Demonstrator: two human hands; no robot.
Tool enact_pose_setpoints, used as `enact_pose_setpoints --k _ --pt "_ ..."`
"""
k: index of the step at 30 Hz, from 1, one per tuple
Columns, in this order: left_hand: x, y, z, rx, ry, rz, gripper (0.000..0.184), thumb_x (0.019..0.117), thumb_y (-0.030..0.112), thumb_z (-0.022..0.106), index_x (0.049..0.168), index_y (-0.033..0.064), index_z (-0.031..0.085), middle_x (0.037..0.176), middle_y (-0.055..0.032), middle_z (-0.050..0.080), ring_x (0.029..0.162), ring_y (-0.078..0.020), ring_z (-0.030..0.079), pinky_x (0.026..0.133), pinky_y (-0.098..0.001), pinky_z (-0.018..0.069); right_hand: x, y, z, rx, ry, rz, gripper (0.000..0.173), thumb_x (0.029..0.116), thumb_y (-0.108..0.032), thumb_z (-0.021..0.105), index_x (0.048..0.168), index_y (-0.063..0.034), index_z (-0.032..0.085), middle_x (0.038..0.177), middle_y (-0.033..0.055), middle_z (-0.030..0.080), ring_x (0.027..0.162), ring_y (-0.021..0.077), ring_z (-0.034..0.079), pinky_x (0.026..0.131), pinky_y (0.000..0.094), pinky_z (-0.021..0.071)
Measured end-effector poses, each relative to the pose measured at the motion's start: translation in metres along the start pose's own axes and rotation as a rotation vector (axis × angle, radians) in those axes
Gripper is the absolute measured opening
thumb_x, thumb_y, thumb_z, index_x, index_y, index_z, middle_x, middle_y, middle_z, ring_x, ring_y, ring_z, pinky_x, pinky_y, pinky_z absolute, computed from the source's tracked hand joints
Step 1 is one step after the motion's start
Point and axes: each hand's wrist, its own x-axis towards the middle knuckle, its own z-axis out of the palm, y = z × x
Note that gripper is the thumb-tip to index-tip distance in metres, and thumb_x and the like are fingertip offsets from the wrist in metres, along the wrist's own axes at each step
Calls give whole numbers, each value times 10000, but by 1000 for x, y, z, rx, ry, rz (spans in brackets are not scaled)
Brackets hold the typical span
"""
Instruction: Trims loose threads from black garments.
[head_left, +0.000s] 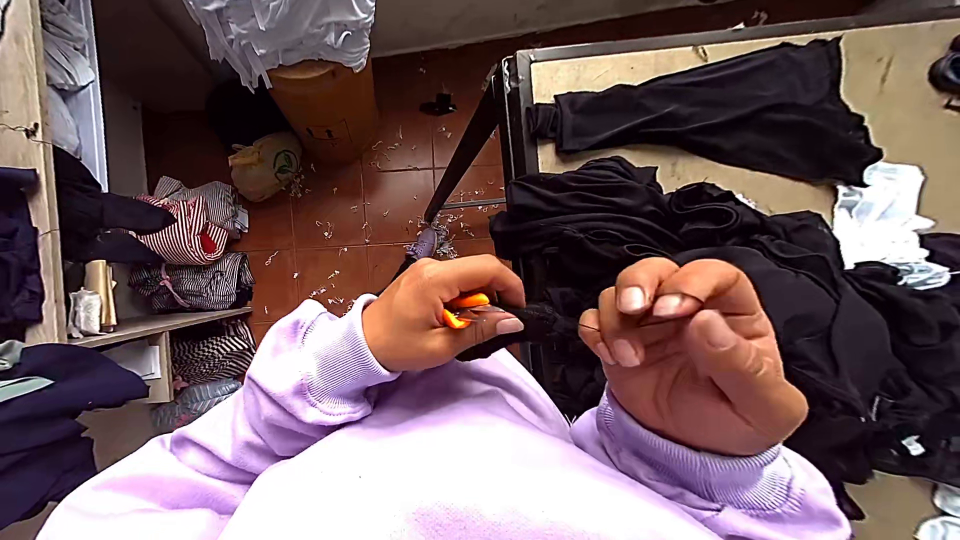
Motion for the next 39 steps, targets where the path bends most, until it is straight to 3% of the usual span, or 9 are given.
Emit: enact_pose_setpoints --k 4,7,10,14,19,23,26,31,39 --pt "-2 8 -2 -38 33 28 132 962 22 630 971 -105 669 864 -92 671 820 -19 607 749 -159 507 -5 5 -4 -555 -100 -64 370 909 -112 681 1244 -219 567 1224 -77 620 904 3 620 752 150 539" --pt "-5 6 -1 -38 45 63 117 962 7 631 985 -100 673 936 -119 685 919 -73 641 839 -209 536 -5 9 1 -781 -157 -66 400 887 -66 676 1274 -78 575 1135 -21 667 882 6 610 747 154 521" --pt "-5 6 -1 -16 62 91 110 963 10 637 975 -88 686 966 -131 684 972 -104 647 879 -226 537 -3 13 4 -800 -128 -86 239 900 -86 713 1126 -9 704 959 -19 687 831 -4 604 721 146 510" --pt "-6 4 0 -28 84 92 104 967 17 641 972 -76 686 966 -116 676 961 -89 635 862 -207 528 -3 19 9 -773 -42 -164 96 893 -140 765 980 -109 738 887 -76 637 844 -5 580 735 138 490" --pt "-7 6 2 58 75 75 98 937 -5 649 969 -80 704 950 -128 671 932 -100 632 831 -204 532 -2 24 12 -815 -17 -334 137 885 -148 783 989 -193 707 1175 -70 618 1230 123 576 1068 334 512" --pt "-11 15 2 331 114 -10 309 910 139 694 1127 -61 604 1033 -130 650 978 -158 627 869 -300 549 -5 24 16 -812 16 -455 186 876 -21 751 990 -140 664 1124 -46 622 1033 71 655 886 231 603" --pt "-14 34 -1 555 94 9 288 945 178 667 1131 -39 631 1084 -140 681 1034 -200 638 909 -347 526 -7 23 16 -891 46 -550 181 887 -16 732 985 -143 647 1128 -46 617 1044 77 651 894 246 605" --pt "-15 50 2 896 79 20 316 996 222 642 1211 -1 708 1004 -122 754 841 -219 693 694 -362 506 -11 21 19 -1002 37 -606 139 916 6 676 957 -112 614 1154 -25 600 1068 79 654 918 265 612" --pt "-16 54 5 946 83 59 335 1018 293 623 1175 14 723 1065 -125 743 922 -239 659 755 -376 469 -13 20 19 -1141 3 -648 114 928 11 671 947 -69 592 1160 15 578 1091 93 652 945 269 610"
